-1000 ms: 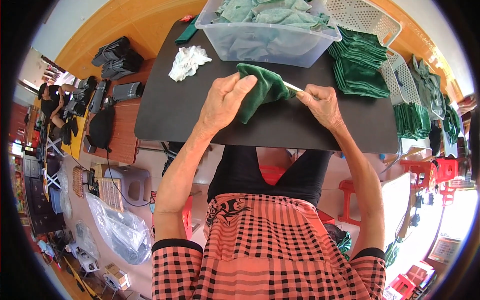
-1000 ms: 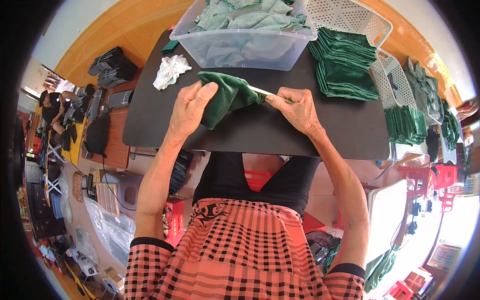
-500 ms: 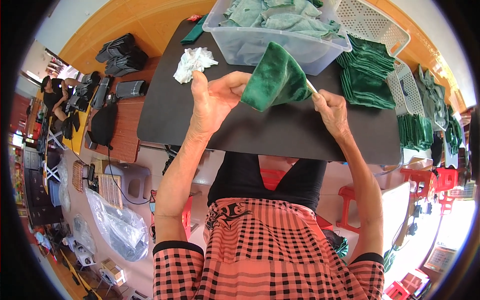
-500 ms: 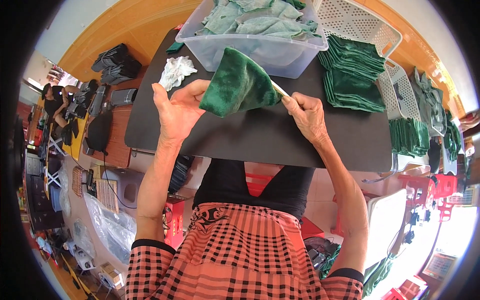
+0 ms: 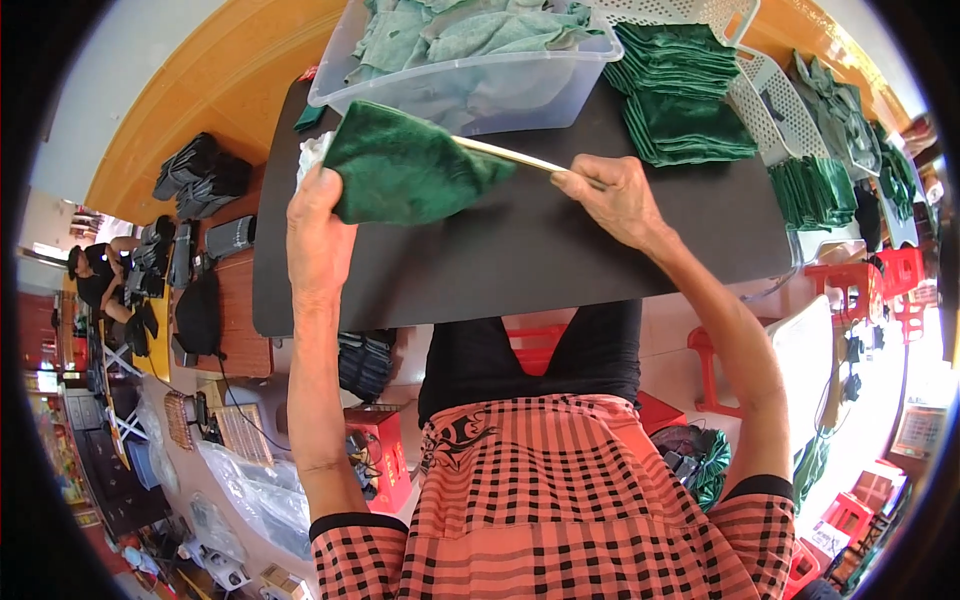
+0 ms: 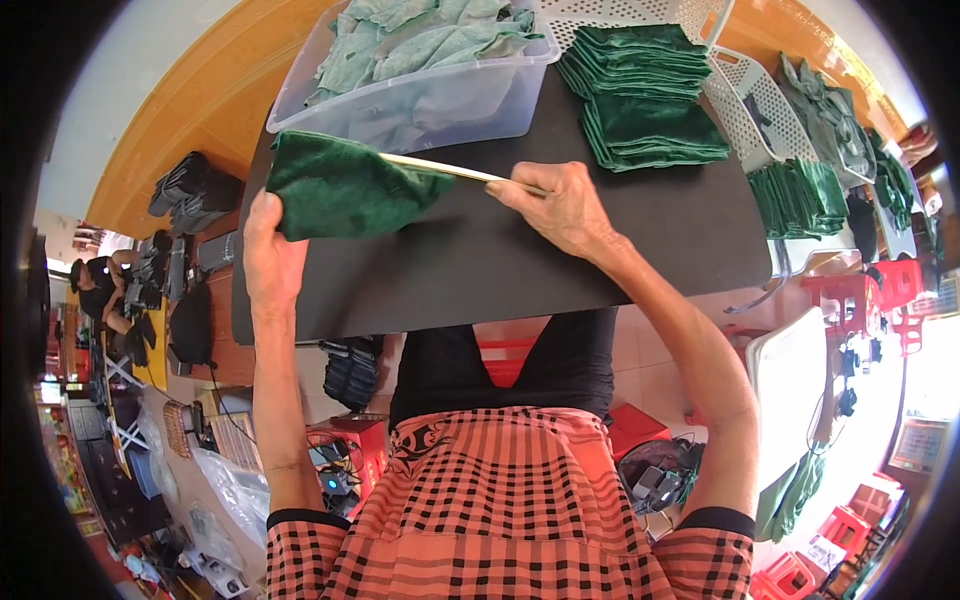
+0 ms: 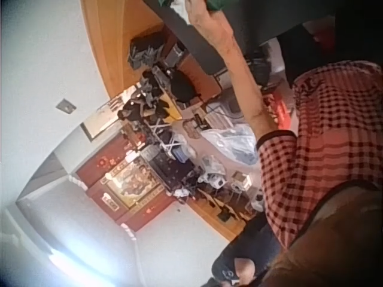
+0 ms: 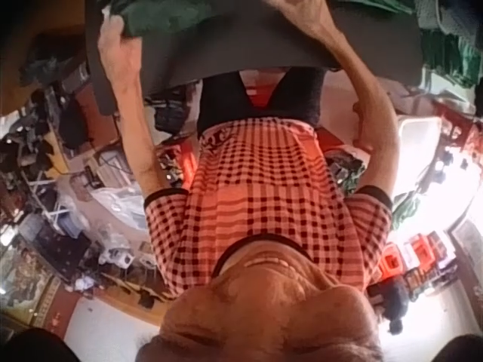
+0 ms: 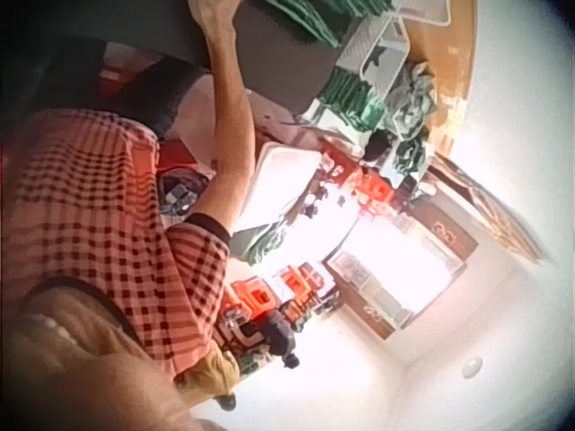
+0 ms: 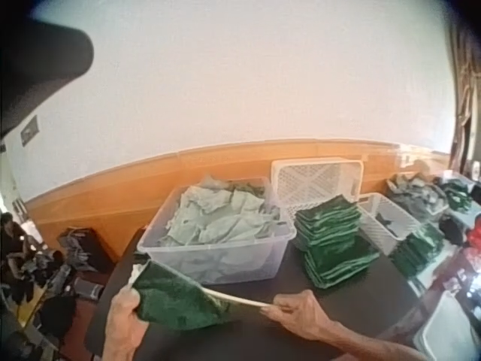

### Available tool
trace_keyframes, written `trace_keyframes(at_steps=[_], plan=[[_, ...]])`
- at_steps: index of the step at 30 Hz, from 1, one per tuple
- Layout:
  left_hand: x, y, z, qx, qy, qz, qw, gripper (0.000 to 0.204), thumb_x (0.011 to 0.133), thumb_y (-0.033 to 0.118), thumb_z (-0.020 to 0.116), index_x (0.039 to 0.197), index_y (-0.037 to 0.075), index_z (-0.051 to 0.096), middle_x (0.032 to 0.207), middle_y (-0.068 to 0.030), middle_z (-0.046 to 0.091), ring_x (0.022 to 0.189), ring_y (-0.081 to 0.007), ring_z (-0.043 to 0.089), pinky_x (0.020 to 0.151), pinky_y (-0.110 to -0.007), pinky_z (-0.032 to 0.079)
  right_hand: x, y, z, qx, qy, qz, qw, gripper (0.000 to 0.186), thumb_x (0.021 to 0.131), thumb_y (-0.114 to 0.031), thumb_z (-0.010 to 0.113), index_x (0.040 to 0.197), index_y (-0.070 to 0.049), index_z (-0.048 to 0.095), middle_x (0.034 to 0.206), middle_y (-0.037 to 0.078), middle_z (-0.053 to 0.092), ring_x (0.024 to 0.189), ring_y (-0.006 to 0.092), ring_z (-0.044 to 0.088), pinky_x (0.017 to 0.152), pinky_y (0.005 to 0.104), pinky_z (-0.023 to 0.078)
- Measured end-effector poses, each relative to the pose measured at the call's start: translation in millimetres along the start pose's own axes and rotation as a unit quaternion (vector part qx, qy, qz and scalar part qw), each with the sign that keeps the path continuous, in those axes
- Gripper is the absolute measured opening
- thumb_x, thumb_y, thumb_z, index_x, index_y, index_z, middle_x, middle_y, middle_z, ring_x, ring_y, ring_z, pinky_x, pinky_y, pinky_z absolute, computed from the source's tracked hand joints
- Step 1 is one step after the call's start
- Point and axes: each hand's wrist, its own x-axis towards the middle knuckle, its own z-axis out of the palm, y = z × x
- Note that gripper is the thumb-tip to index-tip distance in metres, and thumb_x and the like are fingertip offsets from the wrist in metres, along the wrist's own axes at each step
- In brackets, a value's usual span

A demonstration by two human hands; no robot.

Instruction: Using a wooden stick to turn green leather pouches right-side out.

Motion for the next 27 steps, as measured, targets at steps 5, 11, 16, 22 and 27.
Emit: trace_keyframes(at_steps=[5, 11, 16, 22, 27], plan=[[16, 11, -38, -0.125, 0.026, -0.051, 0.99, 0.041, 0.098, 0.031, 0.051, 0.12, -0.003, 0.057, 0.116, -0.0142, 0.064, 0.106, -0.0245, 0.062, 0.095, -0.041, 0.048, -12, 7, -11, -0.148, 0.018, -0.104, 0.983, 0.03, 0.083, -0.029, 0.072, 0.071, -0.003, 0.063, 0.062, 0.009, 0.052, 0.05, 0.0259, 0.049, 0.05, 0.0371, 0.04], [33, 12, -51, -0.25, -0.054, -0.07, 0.964, 0.036, 0.097, 0.025, 0.053, 0.118, -0.004, 0.058, 0.115, -0.0155, 0.065, 0.106, -0.0263, 0.063, 0.094, -0.042, 0.05, -10, -4, -2, -0.184, 0.005, -0.149, 0.972, 0.021, 0.079, -0.024, 0.073, 0.084, -0.006, 0.063, 0.08, 0.005, 0.058, 0.074, 0.0243, 0.057, 0.066, 0.0373, 0.046], [35, 9, -3, -0.092, -0.052, -0.15, 0.983, 0.03, 0.097, 0.024, 0.054, 0.112, -0.001, 0.06, 0.104, -0.0104, 0.067, 0.092, -0.0192, 0.066, 0.085, -0.035, 0.054, 23, -63, 4, -0.026, 0.065, -0.248, 0.966, 0.037, 0.077, -0.027, 0.074, 0.105, -0.005, 0.061, 0.104, 0.009, 0.062, 0.098, 0.0291, 0.057, 0.087, 0.0382, 0.045], [33, -6, 32, -0.138, -0.105, -0.217, 0.961, 0.059, 0.094, 0.049, 0.053, 0.118, -0.005, 0.058, 0.111, -0.0132, 0.065, 0.101, -0.0198, 0.064, 0.09, -0.035, 0.052, 60, -99, 2, 0.042, -0.053, -0.187, 0.98, 0.022, 0.078, -0.021, 0.071, 0.087, -0.001, 0.069, 0.066, 0.008, 0.063, 0.061, 0.022, 0.062, 0.062, 0.0339, 0.05], [14, -40, 33, -0.014, -0.245, -0.184, 0.952, 0.076, 0.087, 0.052, 0.062, 0.134, -0.005, 0.044, 0.129, -0.0153, 0.056, 0.116, -0.0236, 0.057, 0.101, -0.038, 0.045, 51, -67, -13, 0.172, 0.015, -0.047, 0.984, 0.022, 0.089, -0.024, 0.066, 0.091, -0.002, 0.07, 0.071, -0.002, 0.06, 0.066, 0.0059, 0.054, 0.059, 0.0254, 0.048]])
